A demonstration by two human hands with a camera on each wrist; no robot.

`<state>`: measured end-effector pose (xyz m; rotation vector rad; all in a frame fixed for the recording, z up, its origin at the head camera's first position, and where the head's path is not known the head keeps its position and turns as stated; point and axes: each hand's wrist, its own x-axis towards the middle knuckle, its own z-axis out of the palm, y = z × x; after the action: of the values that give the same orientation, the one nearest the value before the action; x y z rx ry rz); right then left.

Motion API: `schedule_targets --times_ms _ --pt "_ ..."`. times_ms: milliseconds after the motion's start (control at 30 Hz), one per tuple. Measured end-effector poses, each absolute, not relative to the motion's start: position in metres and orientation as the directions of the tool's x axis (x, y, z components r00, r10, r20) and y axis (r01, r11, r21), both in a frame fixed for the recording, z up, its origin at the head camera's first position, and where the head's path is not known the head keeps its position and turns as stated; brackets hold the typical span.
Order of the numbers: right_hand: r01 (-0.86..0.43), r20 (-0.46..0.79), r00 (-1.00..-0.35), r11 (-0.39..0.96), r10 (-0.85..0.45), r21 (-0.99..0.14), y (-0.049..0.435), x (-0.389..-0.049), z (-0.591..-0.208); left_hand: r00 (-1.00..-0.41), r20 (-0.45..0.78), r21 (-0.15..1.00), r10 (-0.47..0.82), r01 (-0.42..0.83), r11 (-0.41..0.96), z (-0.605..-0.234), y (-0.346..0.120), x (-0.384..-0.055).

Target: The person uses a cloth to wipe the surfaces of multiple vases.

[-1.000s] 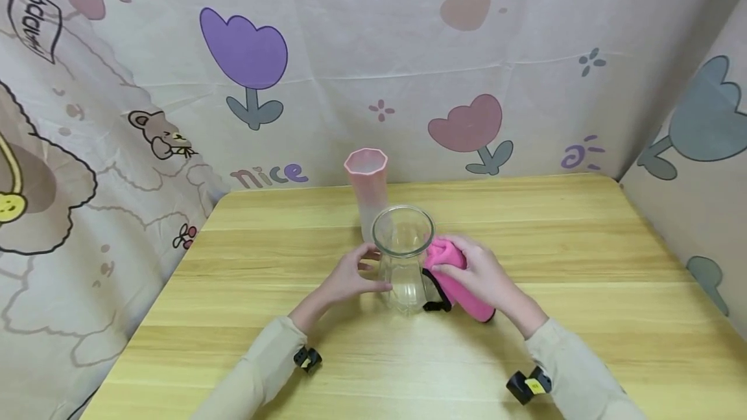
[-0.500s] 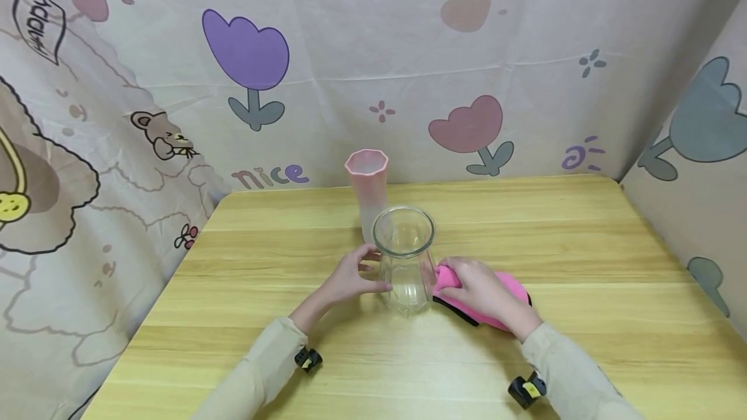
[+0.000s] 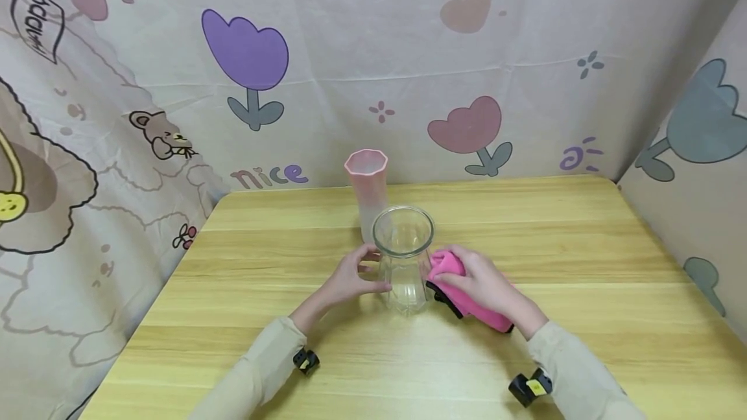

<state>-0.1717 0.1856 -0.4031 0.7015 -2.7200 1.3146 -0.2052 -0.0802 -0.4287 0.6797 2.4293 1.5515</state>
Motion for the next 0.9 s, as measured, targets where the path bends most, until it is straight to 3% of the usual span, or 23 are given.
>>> schedule_targets --times_ms 200,333,733,900 --pt "-0.367 0.287 -0.928 0.451 -0.237 -0.814 0.180 -0.171 -0.394 -0.882 0.074 0.907 0.466 0.254 0.337 -0.421 -0.080 -0.201" --pt "-0.409 0.372 -0.912 0.372 -0.171 -0.833 0.176 -0.170 -0.386 -0.876 0.079 0.924 0.476 0.244 0.294 -0.406 -0.080 -0.194" --pt "-0.437 0.437 -0.898 0.239 -0.059 -0.867 0.182 -0.161 -0.359 -0.878 0.094 0.906 0.470 0.271 0.325 -0.431 -0.081 -0.204" --pt "-0.471 0.470 -0.880 0.248 -0.069 -0.846 0.180 -0.164 -0.355 -0.879 0.090 0.906 0.468 0.267 0.328 -0.430 -0.081 -0.203"
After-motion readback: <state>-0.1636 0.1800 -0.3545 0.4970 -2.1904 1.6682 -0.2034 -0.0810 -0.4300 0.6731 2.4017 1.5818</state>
